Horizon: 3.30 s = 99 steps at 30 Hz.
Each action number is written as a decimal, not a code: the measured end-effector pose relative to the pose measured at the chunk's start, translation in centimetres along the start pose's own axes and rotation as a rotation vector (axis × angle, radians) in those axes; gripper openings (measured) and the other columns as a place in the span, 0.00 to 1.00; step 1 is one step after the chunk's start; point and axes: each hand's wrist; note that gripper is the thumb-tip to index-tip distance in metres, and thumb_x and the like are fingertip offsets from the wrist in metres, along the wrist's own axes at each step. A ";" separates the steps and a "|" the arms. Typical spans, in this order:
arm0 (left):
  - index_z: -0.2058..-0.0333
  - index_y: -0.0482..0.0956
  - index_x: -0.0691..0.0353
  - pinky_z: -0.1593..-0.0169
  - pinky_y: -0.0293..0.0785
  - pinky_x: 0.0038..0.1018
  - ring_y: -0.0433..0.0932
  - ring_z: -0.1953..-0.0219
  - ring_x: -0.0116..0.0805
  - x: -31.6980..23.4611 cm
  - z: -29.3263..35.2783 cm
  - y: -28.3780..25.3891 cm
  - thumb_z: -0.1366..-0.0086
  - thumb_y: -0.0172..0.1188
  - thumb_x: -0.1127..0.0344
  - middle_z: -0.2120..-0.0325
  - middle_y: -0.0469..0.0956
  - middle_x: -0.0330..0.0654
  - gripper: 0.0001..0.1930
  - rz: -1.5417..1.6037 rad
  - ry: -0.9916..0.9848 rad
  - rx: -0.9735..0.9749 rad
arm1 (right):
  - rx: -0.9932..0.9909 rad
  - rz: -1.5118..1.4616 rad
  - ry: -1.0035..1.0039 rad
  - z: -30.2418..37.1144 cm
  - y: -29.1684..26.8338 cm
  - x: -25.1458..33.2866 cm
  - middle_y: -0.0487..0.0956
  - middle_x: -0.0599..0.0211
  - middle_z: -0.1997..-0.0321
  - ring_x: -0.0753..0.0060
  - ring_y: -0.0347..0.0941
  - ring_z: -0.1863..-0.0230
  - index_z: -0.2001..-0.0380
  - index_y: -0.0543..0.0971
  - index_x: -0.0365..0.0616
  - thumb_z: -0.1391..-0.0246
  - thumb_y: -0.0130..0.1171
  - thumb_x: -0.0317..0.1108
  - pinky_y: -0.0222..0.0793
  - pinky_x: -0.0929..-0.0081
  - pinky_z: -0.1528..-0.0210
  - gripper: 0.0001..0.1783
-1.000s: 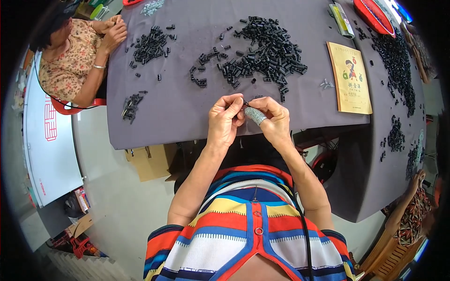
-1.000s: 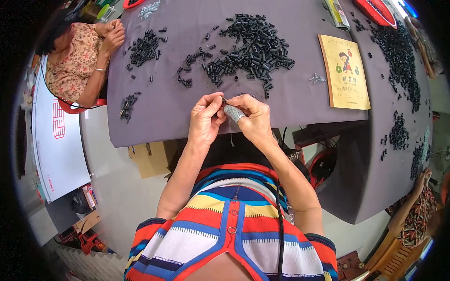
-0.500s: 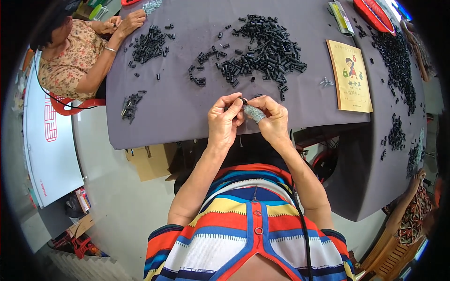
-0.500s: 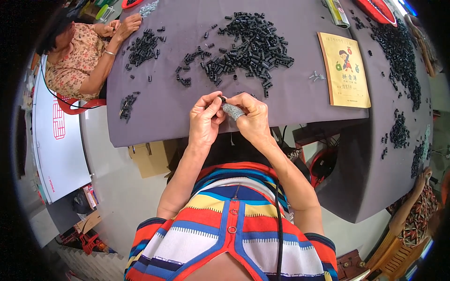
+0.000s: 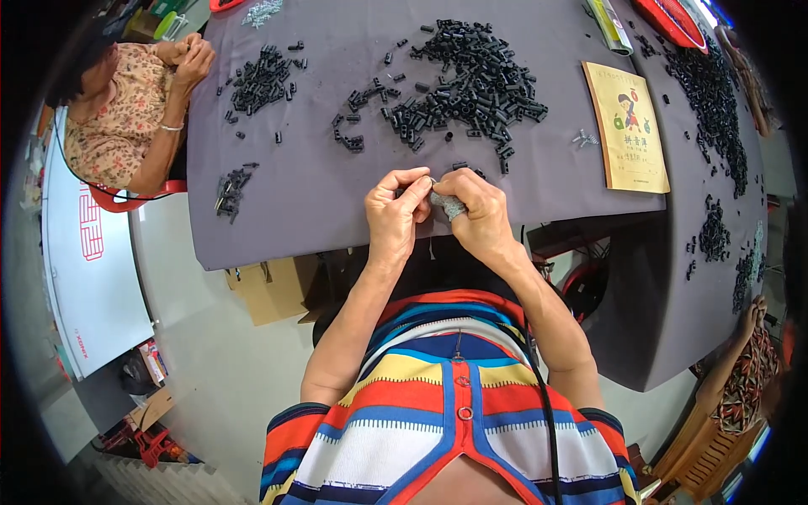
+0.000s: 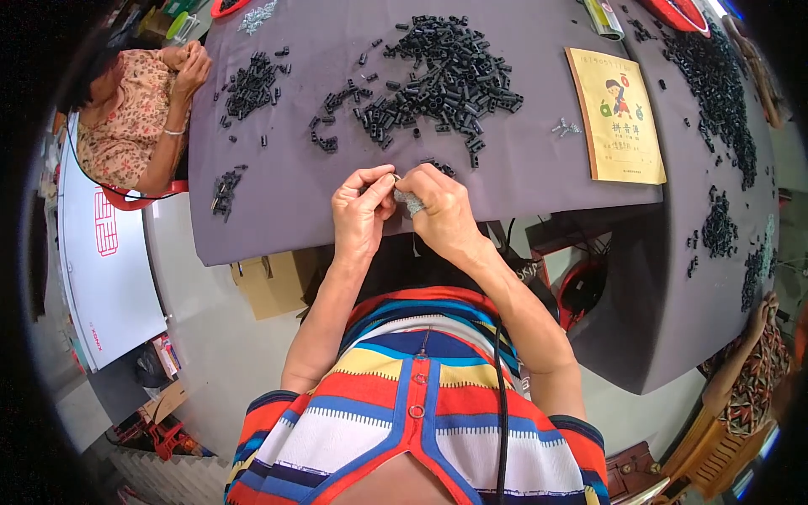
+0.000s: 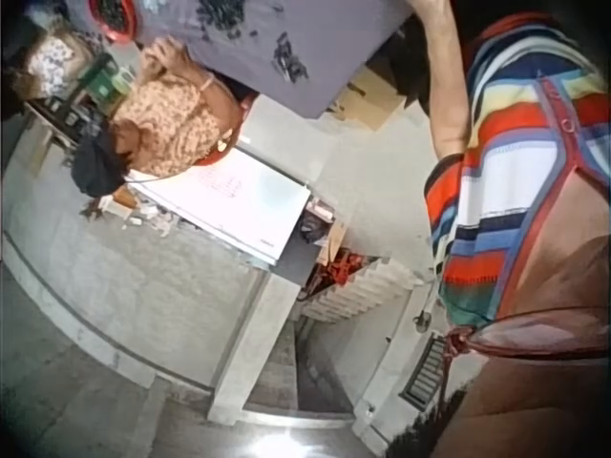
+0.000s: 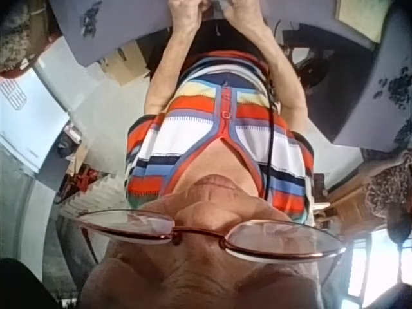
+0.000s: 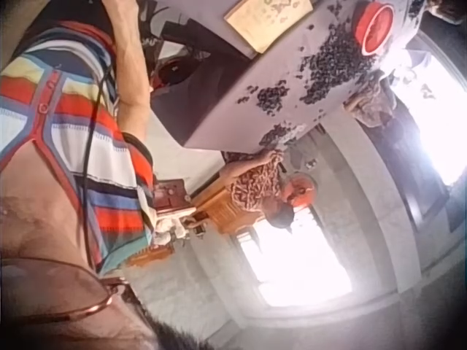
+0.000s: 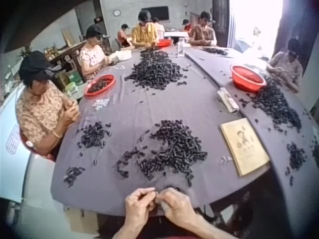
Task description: Manually assembling small black plastic components into a container at a workshop table.
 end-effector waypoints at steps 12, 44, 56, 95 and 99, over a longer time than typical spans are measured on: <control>0.62 0.75 0.64 0.81 0.57 0.15 0.64 0.83 0.17 -0.6 0.0 0.2 0.40 0.57 0.74 0.74 0.75 0.36 0.07 0.075 -0.112 0.055 | -0.015 -0.107 0.150 0.2 -0.6 0.4 0.76 0.60 0.72 0.65 0.76 0.72 0.69 0.73 0.37 0.63 0.57 0.14 0.70 0.73 0.71 0.14; 0.56 0.68 0.58 0.84 0.57 0.12 0.67 0.81 0.18 -0.3 0.8 0.0 0.43 0.62 0.70 0.74 0.76 0.38 0.17 0.185 -0.342 0.231 | 0.070 -0.241 0.104 0.2 -1.5 -0.6 0.77 0.65 0.68 0.74 0.69 0.77 0.68 0.77 0.40 0.66 0.65 0.23 0.67 0.78 0.73 0.15; 0.57 0.67 0.58 0.84 0.57 0.13 0.66 0.81 0.18 -0.6 0.7 0.4 0.43 0.61 0.72 0.74 0.74 0.38 0.16 0.192 -0.401 0.249 | 0.098 -0.199 0.139 0.5 -1.8 -1.1 0.78 0.66 0.68 0.77 0.68 0.77 0.70 0.77 0.40 0.64 0.67 0.27 0.65 0.80 0.74 0.13; 0.57 0.75 0.66 0.53 0.69 0.35 0.75 0.56 0.51 -3.6 6.9 -20.8 0.41 0.50 0.63 0.60 0.77 0.54 0.16 -1.504 -0.177 -0.135 | 0.155 -0.175 0.014 0.5 -1.5 -0.2 0.76 0.61 0.65 0.61 0.74 0.64 0.66 0.76 0.39 0.57 0.61 0.22 0.70 0.73 0.62 0.11; 0.61 0.76 0.69 0.61 0.72 0.30 0.78 0.68 0.42 -5.6 6.9 -12.8 0.41 0.54 0.63 0.70 0.79 0.50 0.15 -1.391 -0.059 0.233 | 0.078 0.013 0.033 1.6 -5.0 0.3 0.76 0.61 0.66 0.60 0.74 0.65 0.67 0.77 0.40 0.58 0.58 0.19 0.70 0.72 0.62 0.11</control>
Point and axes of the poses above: each hand's wrist, its own z-axis away from the middle knuckle, its own y-axis out of the palm, x = y × z
